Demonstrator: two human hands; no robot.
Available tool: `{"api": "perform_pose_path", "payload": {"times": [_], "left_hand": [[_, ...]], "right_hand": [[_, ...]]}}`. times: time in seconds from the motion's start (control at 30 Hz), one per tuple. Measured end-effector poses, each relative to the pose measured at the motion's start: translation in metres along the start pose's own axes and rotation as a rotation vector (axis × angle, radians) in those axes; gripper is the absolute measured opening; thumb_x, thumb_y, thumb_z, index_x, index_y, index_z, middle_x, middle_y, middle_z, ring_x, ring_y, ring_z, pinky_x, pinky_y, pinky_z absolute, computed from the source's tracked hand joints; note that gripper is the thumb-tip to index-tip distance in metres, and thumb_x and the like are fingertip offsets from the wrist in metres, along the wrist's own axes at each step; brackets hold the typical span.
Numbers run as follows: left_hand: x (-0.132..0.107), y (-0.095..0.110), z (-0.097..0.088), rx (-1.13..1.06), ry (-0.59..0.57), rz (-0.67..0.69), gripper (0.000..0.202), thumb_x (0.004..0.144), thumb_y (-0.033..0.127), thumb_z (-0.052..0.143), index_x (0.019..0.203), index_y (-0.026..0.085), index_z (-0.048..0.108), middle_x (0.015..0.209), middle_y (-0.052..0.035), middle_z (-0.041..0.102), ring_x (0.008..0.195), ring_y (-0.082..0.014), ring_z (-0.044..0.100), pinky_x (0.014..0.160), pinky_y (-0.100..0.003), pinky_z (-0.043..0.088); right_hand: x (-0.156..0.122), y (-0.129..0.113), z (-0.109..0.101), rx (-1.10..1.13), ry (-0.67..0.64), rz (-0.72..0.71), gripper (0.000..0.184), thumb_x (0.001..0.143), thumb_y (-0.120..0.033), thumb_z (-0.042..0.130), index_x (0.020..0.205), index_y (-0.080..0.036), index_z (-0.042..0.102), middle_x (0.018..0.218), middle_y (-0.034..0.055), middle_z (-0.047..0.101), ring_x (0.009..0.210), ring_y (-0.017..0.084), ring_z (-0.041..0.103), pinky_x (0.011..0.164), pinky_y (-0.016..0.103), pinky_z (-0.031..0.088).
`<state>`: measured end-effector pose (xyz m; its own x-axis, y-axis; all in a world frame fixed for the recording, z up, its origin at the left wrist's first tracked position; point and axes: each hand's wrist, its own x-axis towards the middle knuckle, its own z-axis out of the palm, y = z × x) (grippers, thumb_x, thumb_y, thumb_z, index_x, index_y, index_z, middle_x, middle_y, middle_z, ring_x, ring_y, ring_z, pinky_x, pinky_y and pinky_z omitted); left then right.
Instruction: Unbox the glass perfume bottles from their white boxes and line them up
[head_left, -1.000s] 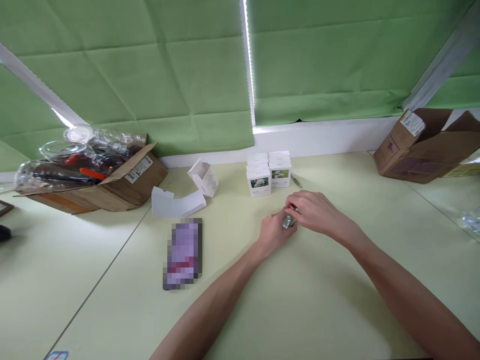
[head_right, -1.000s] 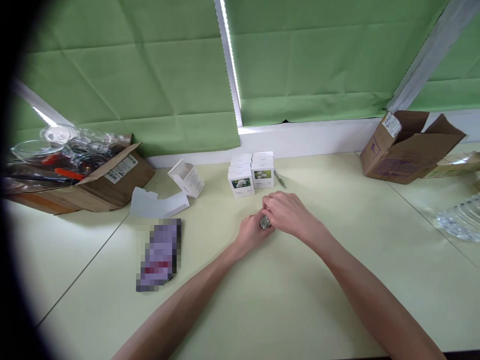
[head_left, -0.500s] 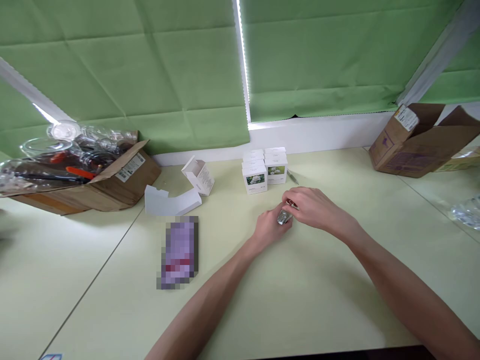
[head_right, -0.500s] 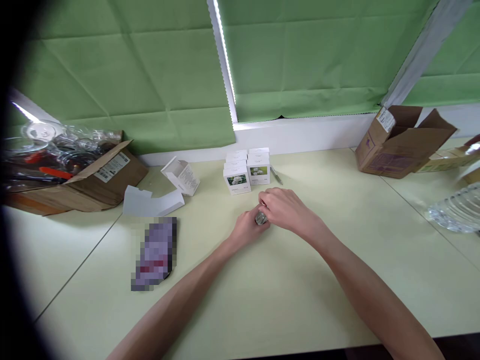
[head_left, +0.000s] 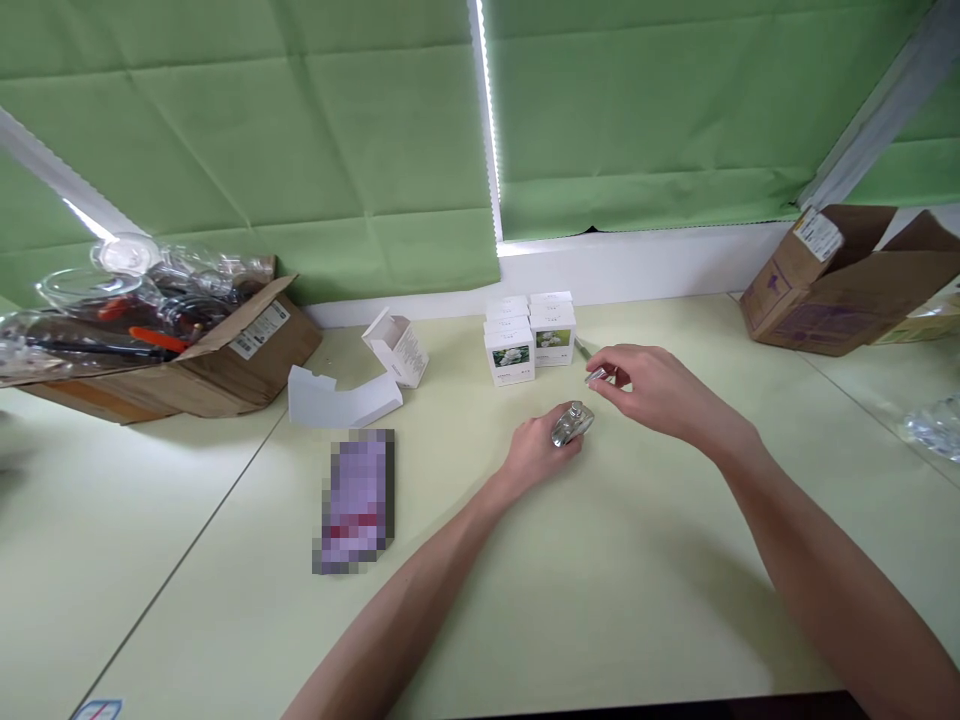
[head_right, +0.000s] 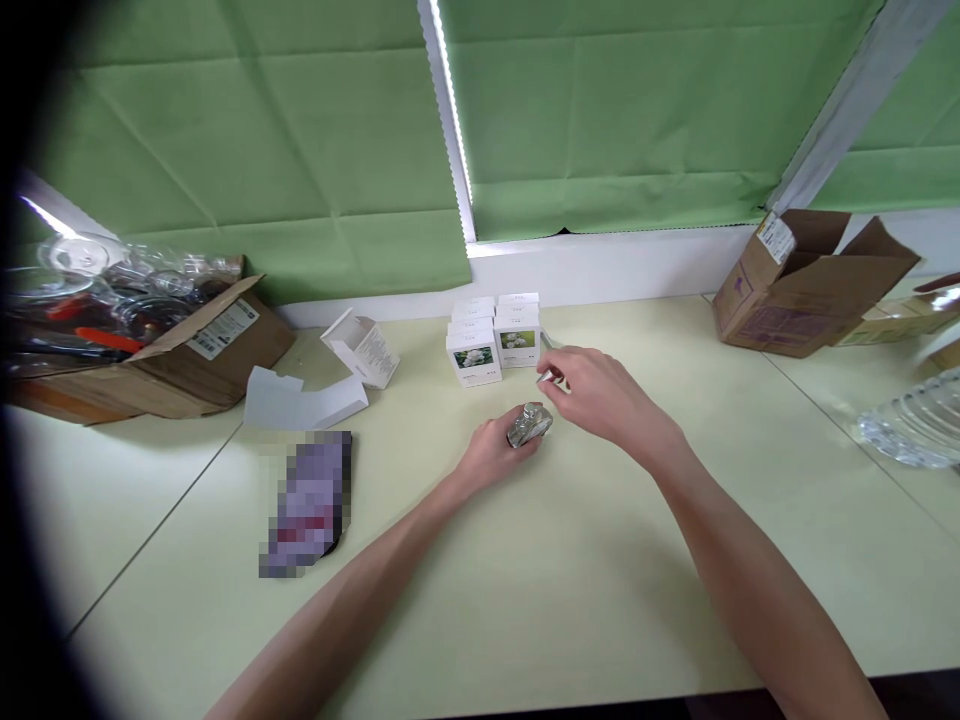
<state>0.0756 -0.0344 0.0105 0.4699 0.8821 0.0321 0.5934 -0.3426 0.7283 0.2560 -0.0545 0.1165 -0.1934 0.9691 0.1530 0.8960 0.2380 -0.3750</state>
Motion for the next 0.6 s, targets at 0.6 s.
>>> {"api": "perform_pose_path", "payload": {"times": [0.6], "left_hand": [[0.001, -0.008, 0.002, -0.088, 0.045, -0.004, 0.034, 0.084, 0.032, 0.062, 0.117, 0.025, 0.066, 0.096, 0.001, 0.074, 0.083, -0.0173, 0.067, 0.072, -0.024, 0.048]], "right_hand": [[0.02, 0.048, 0.035, -0.133, -0.236, 0.156, 0.04, 0.09, -0.02, 0.056, 0.13, -0.018, 0.061, 0.124, 0.0126, 0.067, 0.108, 0.025, 0.064, 0.079, 0.031, 0.046]]}}
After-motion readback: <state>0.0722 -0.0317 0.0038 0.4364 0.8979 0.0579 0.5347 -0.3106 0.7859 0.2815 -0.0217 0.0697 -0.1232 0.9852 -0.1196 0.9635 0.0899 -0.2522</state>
